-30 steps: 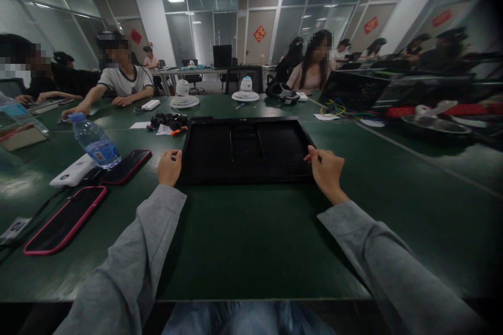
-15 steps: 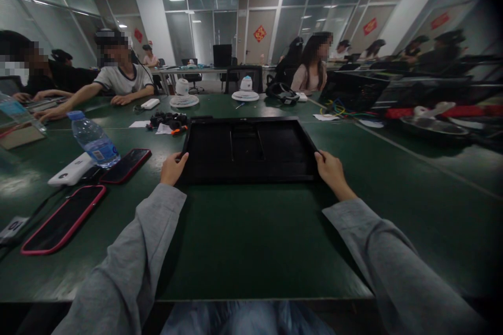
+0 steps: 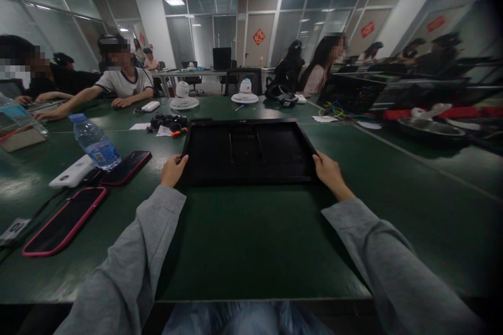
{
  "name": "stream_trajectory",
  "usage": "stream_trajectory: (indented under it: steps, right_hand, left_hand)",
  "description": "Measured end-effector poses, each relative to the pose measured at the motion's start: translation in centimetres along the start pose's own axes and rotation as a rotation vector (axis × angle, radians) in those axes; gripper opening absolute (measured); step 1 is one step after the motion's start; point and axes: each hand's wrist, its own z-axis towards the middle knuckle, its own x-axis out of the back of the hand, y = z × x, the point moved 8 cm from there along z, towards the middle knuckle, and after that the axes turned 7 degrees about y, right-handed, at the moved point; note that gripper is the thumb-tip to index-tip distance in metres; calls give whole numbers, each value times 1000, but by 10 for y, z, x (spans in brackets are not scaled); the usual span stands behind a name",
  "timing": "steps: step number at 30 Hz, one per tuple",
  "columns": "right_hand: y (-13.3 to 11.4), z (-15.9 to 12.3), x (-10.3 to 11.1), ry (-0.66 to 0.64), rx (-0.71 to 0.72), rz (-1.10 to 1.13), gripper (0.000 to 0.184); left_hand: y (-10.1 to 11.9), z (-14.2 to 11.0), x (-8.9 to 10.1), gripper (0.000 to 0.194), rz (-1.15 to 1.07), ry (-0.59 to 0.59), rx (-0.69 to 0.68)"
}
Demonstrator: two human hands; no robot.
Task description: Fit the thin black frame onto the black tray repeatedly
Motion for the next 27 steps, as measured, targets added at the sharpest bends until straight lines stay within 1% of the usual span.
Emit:
stream_trajectory:
  steps: [6,10,16,22,27]
  right_hand:
    - [0,-1,-1,-6,-5,-27,56]
    - [0,-2,-2,-26,-27,-45,55]
    - [-4,-2,0,-13,15,-56,55]
    - [-6,-4,0,-44,10,-89,58]
    - [-8,-5,2,-72,-17,-101,57]
  left_hand:
    - [0,-1,1,52,32,-4,12]
    - [2,-2,2,51,56,-13,19]
    - [5,-4,4,48,49,2,18]
    - [-2,0,-1,51,100,-12,39]
    - [-6,2,-2,51,75,-7,53]
